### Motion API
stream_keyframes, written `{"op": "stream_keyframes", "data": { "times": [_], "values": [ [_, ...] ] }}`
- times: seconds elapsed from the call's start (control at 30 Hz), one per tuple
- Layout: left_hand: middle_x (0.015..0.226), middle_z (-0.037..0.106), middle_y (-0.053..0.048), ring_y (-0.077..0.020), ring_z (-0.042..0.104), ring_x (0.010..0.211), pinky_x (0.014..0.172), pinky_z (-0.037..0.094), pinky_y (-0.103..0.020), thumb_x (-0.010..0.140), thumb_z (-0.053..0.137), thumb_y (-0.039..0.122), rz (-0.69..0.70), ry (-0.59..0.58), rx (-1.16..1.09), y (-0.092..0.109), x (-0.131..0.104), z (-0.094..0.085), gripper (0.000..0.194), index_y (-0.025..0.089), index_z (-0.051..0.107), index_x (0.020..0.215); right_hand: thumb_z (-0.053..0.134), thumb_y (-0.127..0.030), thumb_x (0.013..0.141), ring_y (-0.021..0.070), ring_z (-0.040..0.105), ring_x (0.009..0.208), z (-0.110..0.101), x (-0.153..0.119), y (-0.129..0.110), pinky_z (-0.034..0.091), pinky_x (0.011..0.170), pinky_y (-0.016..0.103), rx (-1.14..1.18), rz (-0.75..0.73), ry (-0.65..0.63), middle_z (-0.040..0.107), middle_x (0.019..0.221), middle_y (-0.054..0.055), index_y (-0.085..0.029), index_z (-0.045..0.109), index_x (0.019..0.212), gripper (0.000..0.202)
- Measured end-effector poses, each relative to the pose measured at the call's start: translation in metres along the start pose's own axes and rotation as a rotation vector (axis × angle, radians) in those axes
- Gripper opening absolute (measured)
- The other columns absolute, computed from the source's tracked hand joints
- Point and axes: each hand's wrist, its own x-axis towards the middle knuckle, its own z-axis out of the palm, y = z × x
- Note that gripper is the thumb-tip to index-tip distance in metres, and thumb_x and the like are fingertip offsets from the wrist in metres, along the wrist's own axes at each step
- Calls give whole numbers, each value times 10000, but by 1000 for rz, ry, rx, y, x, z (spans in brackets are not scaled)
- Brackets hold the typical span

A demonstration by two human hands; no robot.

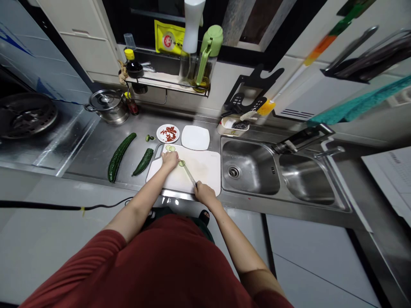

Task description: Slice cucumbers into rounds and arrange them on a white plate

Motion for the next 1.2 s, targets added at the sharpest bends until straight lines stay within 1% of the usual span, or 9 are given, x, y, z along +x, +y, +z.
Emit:
{"op": "stream_keyframes", "data": {
  "times": [0.3,0.6,0.8,1.2],
  "values": [
    [915,690,-75,-274,565,1011,941,269,-435,746,628,427,1,-9,-5,0,0,-1,211,237,663,832,360,-320,939,272,637,960,0,0,1,445,748,344,-1,0,0,660,1046,167,-143,529,1107,297],
    [890,689,-71,-275,571,993,917,279,-433,741,635,424,10,5,-6,-1,1,1,204,238,660,823,353,-324,943,267,633,971,2,-1,1,438,768,338,8,14,-18,655,1055,171,-138,527,1130,315],
    [888,690,-67,-277,572,988,916,277,-438,740,627,416,7,2,-3,0,1,1,190,240,659,802,343,-322,942,279,639,956,2,1,1,445,744,343,2,5,9,661,1036,165,-139,534,1104,310],
    [918,691,-72,-273,564,1018,927,291,-429,740,619,384,-5,-7,7,0,-2,-1,184,242,660,849,348,-362,953,269,643,945,7,-12,6,439,737,328,5,19,-11,667,1021,159,-146,527,1088,312]
  ]
}}
